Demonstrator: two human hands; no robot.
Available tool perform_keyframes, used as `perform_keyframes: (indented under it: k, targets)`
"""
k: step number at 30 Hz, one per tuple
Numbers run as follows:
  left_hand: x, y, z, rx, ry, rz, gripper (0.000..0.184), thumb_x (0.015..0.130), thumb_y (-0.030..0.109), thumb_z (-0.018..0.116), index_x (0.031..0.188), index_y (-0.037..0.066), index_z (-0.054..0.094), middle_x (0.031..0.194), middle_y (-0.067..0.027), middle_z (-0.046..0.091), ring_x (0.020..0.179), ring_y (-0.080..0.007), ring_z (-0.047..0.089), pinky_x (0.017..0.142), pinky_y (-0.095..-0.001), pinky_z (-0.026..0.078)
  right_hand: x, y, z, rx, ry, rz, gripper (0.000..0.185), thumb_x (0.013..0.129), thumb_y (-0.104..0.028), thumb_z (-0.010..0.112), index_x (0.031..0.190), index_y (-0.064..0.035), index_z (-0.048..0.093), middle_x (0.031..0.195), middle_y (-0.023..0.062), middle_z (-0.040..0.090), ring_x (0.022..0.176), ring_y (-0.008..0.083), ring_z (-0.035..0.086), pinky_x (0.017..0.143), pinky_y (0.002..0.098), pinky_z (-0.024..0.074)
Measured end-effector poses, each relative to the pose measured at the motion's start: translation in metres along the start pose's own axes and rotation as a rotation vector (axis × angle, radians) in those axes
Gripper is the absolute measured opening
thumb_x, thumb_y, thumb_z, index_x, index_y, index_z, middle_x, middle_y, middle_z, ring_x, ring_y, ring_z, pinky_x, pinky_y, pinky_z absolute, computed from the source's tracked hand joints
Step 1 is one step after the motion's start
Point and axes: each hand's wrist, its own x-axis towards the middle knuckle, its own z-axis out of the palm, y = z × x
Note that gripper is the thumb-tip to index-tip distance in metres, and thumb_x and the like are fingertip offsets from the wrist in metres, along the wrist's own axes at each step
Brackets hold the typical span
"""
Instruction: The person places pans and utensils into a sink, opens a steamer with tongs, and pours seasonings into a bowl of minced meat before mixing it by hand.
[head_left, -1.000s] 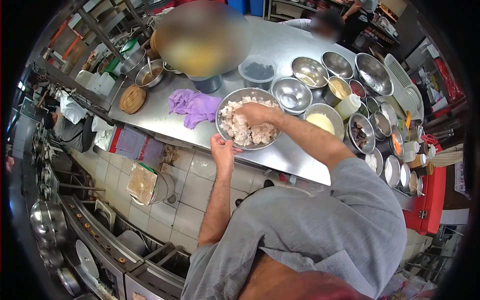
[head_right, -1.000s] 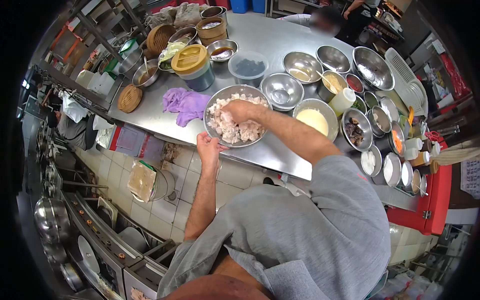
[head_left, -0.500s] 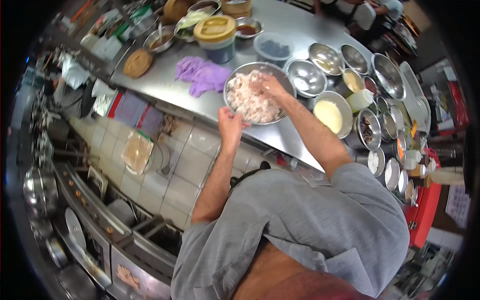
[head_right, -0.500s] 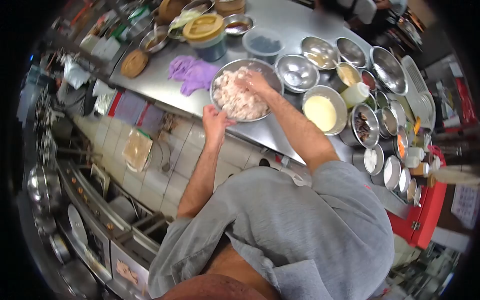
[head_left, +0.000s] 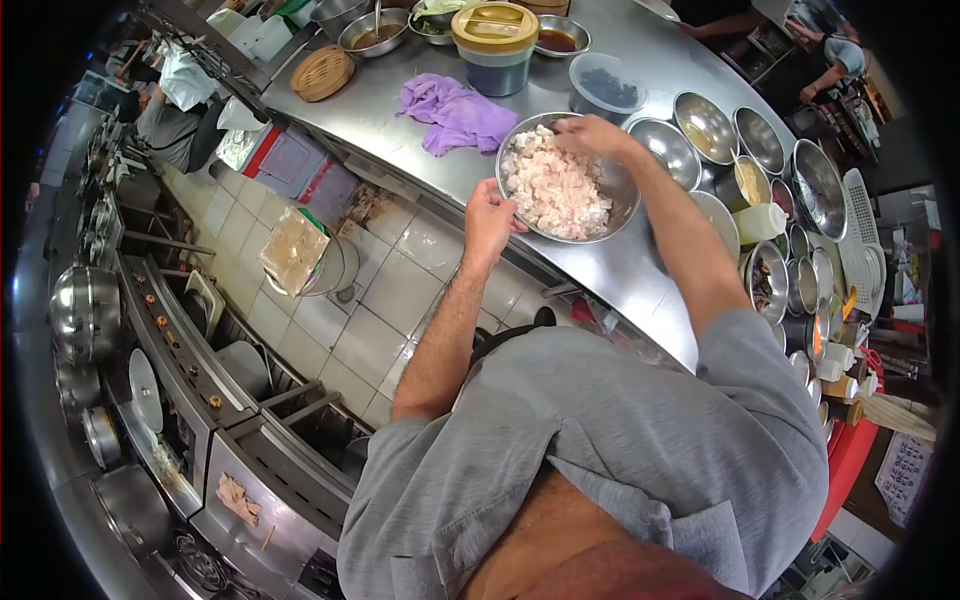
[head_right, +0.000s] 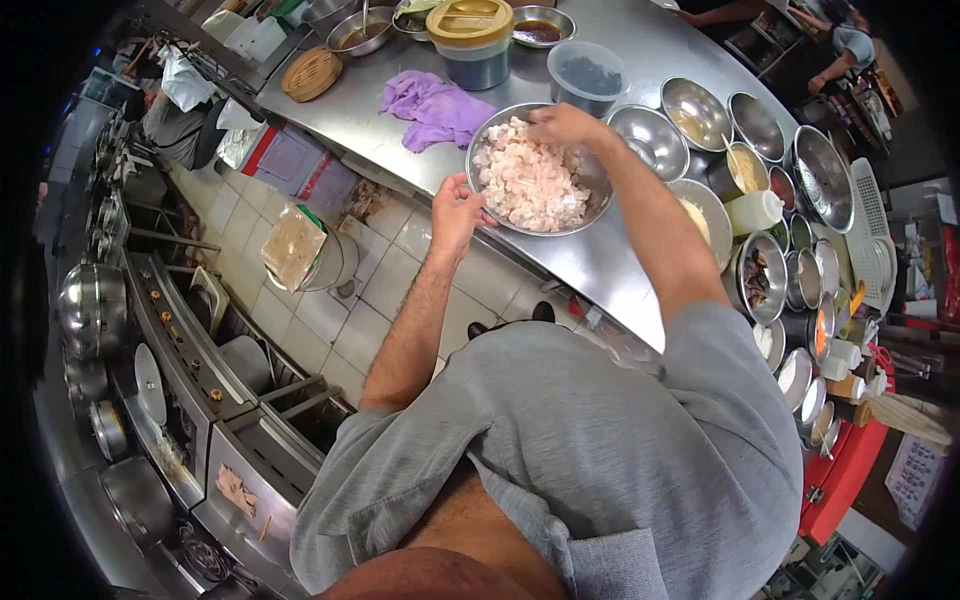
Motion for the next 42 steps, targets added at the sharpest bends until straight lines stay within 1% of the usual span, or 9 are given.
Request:
perform_keyframes:
  k: [7, 12, 18, 22, 24, 26, 31, 36, 42]
  targets:
    - [0.009, 0.000, 0.000, -0.114, 0.031, -0.010, 0.038, 0.072, -0.005, 0.053, 0.107, -0.005, 0.040, 0.076, -0.0077, 0.050, 0.050, -0.0150, 0.056, 0.043, -0.0261, 0.050, -0.009, -0.064, 0.070, -0.721, -0.222, -0.131, 0.032, 0.078, -0.036, 0.049, 0.090, -0.0113, 0.065, 0.115, 0.0112, 0.054, 0.109, 0.0303, 0.049, 0.090, 0.0439, 0.0388]
    - [0.006, -0.002, 0.003, -0.185, 0.071, -0.017, 0.036, 0.071, -0.006, 0.052, 0.106, -0.005, 0.041, 0.076, -0.0088, 0.051, 0.048, -0.0162, 0.056, 0.042, -0.0252, 0.049, -0.091, -0.011, 0.078, -0.894, 0.189, -0.519, 0.027, 0.073, -0.030, 0.058, 0.093, -0.0136, 0.066, 0.130, 0.0097, 0.039, 0.123, 0.0429, 0.031, 0.090, 0.0587, 0.0346]
    - [0.006, 0.003, 0.017, -0.088, 0.067, 0.031, 0.036, 0.071, -0.005, 0.050, 0.106, -0.005, 0.039, 0.075, -0.0090, 0.051, 0.048, -0.0187, 0.057, 0.045, -0.0268, 0.049, -0.042, -0.011, 0.076, -0.877, 0.280, -0.114, 0.029, 0.072, -0.019, 0.060, 0.100, -0.0172, 0.066, 0.135, 0.0150, 0.028, 0.120, 0.0498, 0.030, 0.090, 0.0538, 0.0387]
    - [0.010, -0.003, 0.006, -0.048, 0.063, 0.042, 0.036, 0.071, -0.004, 0.050, 0.105, -0.006, 0.038, 0.075, -0.0090, 0.050, 0.049, -0.0185, 0.057, 0.044, -0.0272, 0.049, -0.030, -0.005, 0.032, -0.441, -0.172, -0.331, 0.040, 0.066, -0.006, 0.062, 0.104, -0.0175, 0.065, 0.116, 0.0165, 0.053, 0.115, 0.0313, 0.046, 0.087, 0.0423, 0.0433]
    - [0.005, -0.002, 0.007, -0.051, 0.065, 0.048, 0.035, 0.072, -0.005, 0.049, 0.106, -0.006, 0.038, 0.073, -0.0086, 0.050, 0.049, -0.0175, 0.057, 0.043, -0.0268, 0.050, -0.031, 0.010, 0.017, -0.403, 0.018, -0.640, 0.037, 0.069, -0.006, 0.063, 0.105, -0.0136, 0.064, 0.099, 0.0140, 0.062, 0.099, 0.0222, 0.057, 0.075, 0.0389, 0.0484]
    - [0.002, 0.002, 0.006, -0.052, 0.070, 0.051, 0.034, 0.074, -0.006, 0.049, 0.106, -0.005, 0.039, 0.072, -0.0083, 0.049, 0.049, -0.0165, 0.056, 0.041, -0.0265, 0.051, -0.039, -0.016, -0.005, 0.117, -0.005, 0.096, 0.039, 0.069, -0.001, 0.064, 0.108, -0.0082, 0.061, 0.103, 0.0135, 0.060, 0.094, 0.0184, 0.058, 0.065, 0.0342, 0.0509]
    - [0.006, 0.006, 0.005, -0.061, 0.029, 0.026, 0.033, 0.073, -0.007, 0.048, 0.105, -0.005, 0.039, 0.074, -0.0098, 0.051, 0.048, -0.0165, 0.056, 0.041, -0.0266, 0.051, 0.002, -0.060, 0.034, 0.067, 0.093, 0.449, 0.032, 0.079, -0.029, 0.057, 0.103, -0.0085, 0.063, 0.104, 0.0174, 0.059, 0.087, 0.0266, 0.060, 0.065, 0.0453, 0.0503]
    - [0.009, 0.005, 0.001, -0.139, 0.098, -0.021, 0.038, 0.070, -0.007, 0.051, 0.106, -0.006, 0.038, 0.075, -0.0089, 0.050, 0.050, -0.0160, 0.056, 0.040, -0.0241, 0.047, -0.043, -0.069, 0.079, -0.866, -0.097, -0.196, 0.034, 0.070, -0.027, 0.061, 0.102, -0.0162, 0.065, 0.124, 0.0126, 0.051, 0.118, 0.0322, 0.044, 0.092, 0.0545, 0.0345]
    - [-0.002, 0.001, 0.007, -0.067, 0.126, 0.002, 0.036, 0.073, -0.006, 0.052, 0.107, -0.006, 0.038, 0.074, -0.0098, 0.050, 0.047, -0.0162, 0.055, 0.040, -0.0267, 0.050, -0.100, -0.020, 0.039, -0.502, 0.068, -0.438, 0.051, 0.056, -0.007, 0.070, 0.106, -0.0119, 0.061, 0.129, 0.0105, 0.045, 0.123, 0.0288, 0.036, 0.104, 0.0428, 0.0240]
